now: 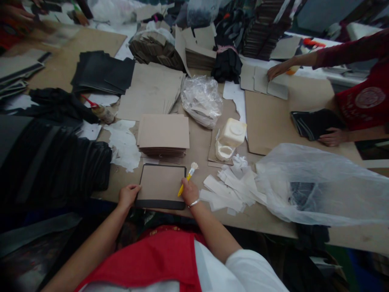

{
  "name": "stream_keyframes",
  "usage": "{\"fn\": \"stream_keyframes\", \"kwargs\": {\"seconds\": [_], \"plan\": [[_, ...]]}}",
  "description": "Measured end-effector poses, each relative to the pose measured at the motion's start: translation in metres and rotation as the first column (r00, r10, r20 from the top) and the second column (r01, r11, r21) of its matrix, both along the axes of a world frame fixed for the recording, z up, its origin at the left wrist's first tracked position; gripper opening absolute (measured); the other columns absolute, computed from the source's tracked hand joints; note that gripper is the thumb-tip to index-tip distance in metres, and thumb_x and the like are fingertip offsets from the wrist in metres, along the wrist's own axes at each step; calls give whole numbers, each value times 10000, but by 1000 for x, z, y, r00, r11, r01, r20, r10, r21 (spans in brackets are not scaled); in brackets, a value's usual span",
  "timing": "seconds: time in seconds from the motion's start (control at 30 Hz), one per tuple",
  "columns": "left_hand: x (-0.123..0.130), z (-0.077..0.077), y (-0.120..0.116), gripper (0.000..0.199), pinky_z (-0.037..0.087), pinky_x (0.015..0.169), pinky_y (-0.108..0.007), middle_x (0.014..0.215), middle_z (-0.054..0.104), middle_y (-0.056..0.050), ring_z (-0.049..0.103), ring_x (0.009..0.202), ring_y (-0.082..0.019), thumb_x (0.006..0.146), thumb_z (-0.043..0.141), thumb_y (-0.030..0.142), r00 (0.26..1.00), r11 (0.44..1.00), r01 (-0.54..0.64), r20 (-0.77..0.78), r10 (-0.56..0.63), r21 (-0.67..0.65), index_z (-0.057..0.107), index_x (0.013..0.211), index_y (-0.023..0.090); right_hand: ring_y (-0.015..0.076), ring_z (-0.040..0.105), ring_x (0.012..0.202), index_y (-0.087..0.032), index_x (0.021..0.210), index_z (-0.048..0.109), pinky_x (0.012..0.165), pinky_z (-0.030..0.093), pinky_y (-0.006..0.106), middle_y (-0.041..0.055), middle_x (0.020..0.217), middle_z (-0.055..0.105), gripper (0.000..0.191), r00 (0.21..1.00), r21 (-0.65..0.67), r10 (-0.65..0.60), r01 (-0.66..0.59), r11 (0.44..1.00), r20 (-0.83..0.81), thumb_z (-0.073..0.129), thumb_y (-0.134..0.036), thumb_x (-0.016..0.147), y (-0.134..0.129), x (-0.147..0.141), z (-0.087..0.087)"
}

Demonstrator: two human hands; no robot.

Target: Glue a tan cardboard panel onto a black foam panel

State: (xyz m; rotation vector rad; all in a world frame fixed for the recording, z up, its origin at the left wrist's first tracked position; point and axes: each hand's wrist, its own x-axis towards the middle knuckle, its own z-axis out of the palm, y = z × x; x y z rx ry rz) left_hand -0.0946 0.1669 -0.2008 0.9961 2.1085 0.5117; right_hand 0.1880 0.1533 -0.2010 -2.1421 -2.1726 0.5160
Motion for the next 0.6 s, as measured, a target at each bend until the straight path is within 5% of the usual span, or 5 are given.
{"fn": "stream_keyframes", "kwargs": {"seconds": [0.3,0.4,0.47,0.53,0.6], "plan": [[-5,14,9,115,451,678,-285,647,648,-58,610,669,-197,683,651,276,978,984,176,-111,-176,-7,649,628,176,147,533,652,-134,1016,575,595,327,251,72,752,614,227,999,46,-46,45,998,14,422,-258,902,2,-3,-5],[0,30,16,154,437,859,-348,945,669,-119,601,956,-254,691,655,186,938,954,298,-186,-292,7,675,844,177,167,543,683,-112,1044,570,617,355,264,94,782,621,273,998,86,-64,62,994,23,448,-301,890,2,-4,-3],[10,39,20,347,367,987,-402,1253,562,-131,471,1205,-272,767,558,122,805,839,544,-289,-519,8,619,1095,216,196,555,741,-104,1065,569,661,386,290,115,808,626,282,997,138,-64,59,989,37,458,-278,874,1,-6,-1],[21,43,23,464,292,1061,-446,1431,406,-109,325,1338,-259,832,421,79,530,590,805,-374,-761,-58,520,1252,248,230,559,849,-115,1085,569,740,408,333,142,894,633,279,998,202,-34,24,979,49,457,-199,843,2,-7,0],[32,41,26,482,266,1087,-448,1477,337,-117,279,1369,-244,854,352,69,314,389,912,-392,-865,-128,483,1292,222,250,537,989,-134,1082,569,845,401,377,162,1067,619,311,998,252,45,-52,966,35,454,-111,794,3,-8,0]]}}
